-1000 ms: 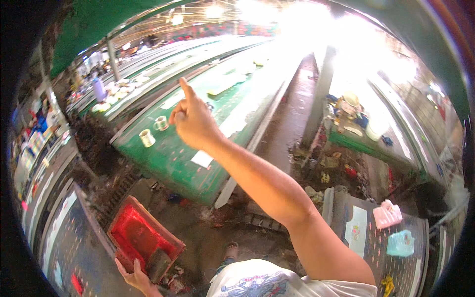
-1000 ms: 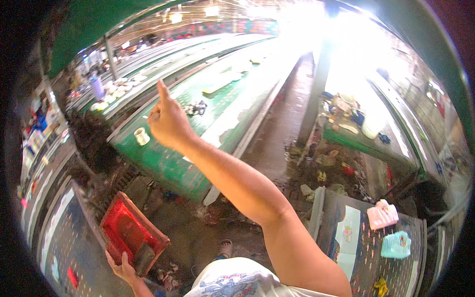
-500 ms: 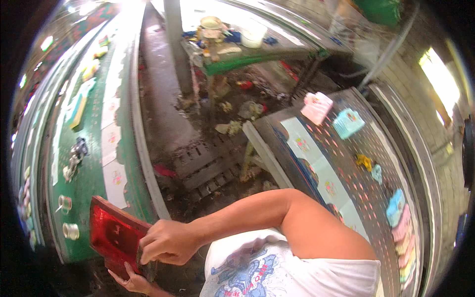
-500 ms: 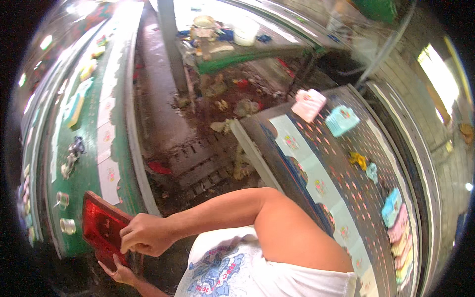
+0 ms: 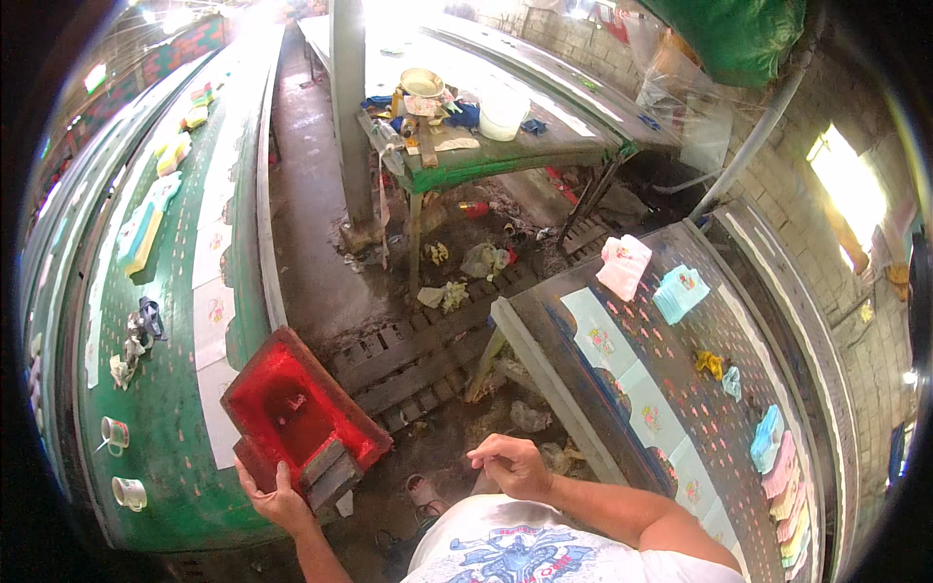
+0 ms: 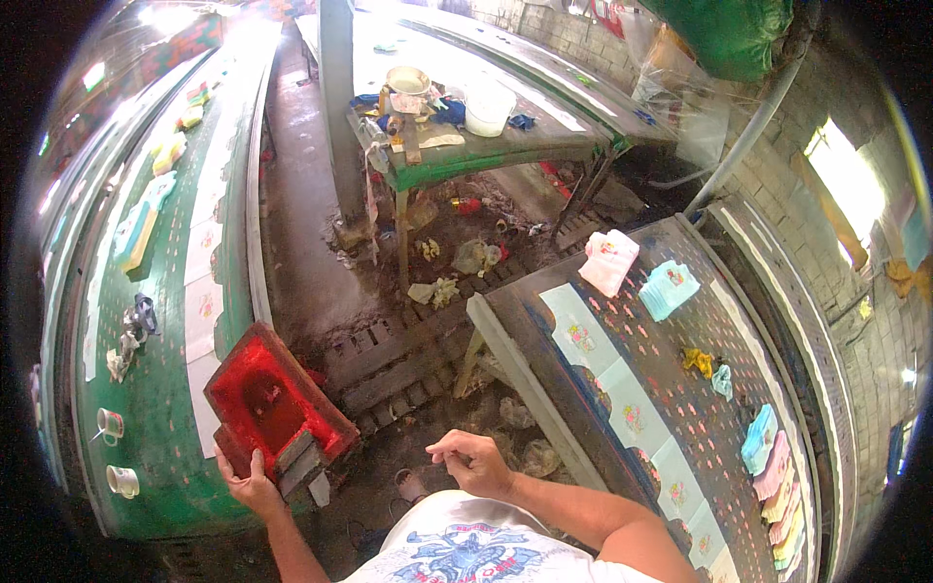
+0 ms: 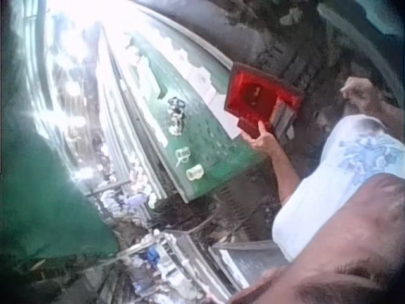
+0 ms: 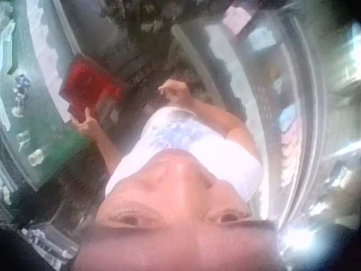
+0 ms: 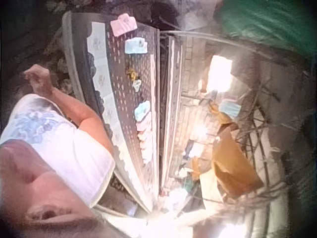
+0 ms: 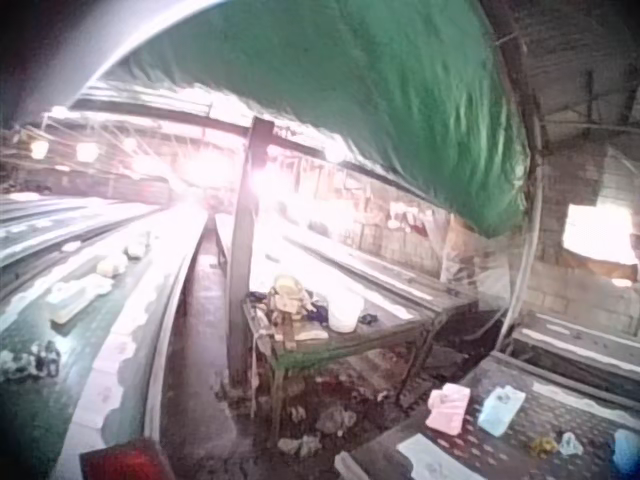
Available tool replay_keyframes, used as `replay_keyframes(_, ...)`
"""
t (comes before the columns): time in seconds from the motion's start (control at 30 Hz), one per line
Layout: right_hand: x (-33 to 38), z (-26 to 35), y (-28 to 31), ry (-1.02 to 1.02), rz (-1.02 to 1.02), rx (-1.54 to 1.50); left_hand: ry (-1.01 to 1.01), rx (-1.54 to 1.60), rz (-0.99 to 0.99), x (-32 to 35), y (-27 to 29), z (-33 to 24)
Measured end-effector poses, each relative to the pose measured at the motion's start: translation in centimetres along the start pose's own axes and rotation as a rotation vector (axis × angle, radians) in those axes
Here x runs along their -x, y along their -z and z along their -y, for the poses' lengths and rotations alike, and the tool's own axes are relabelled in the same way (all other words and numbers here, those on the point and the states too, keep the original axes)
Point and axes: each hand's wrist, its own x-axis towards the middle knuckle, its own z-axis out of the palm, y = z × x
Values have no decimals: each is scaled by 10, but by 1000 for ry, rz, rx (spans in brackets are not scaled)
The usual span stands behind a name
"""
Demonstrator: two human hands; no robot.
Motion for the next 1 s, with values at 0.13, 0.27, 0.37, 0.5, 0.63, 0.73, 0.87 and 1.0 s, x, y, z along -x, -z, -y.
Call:
replay_keyframes(0.13, 12, 3, 24, -62, -53, -60, -4, 1, 30, 17, -37, 1)
replay_keyframes(0.27, 21, 4, 71, 88, -118, 40, -35, 34, 46, 26, -70, -23)
replay_keyframes(0.37, 46, -16, 106, -47, -309, -16, -8, -134, 82, 41, -103, -81)
replay_keyframes(0.5, 64, -45, 155, -91, -532, 11, -163, 260, 190, 37, -147, -79)
replay_keyframes(0.63, 77, -61, 174, -173, -712, -72, -179, 319, 353, 34, -215, -102)
replay_keyframes(0.73, 70, -67, 176, -108, -724, -29, -228, 291, 497, 29, -283, -118)
replay_keyframes(0.87, 39, -71, 174, -73, -761, 34, -359, 140, 687, 42, -384, -129)
replay_keyframes(1.0, 13, -63, 172, -130, -838, 333, -473, 122, 982, 75, -495, -122)
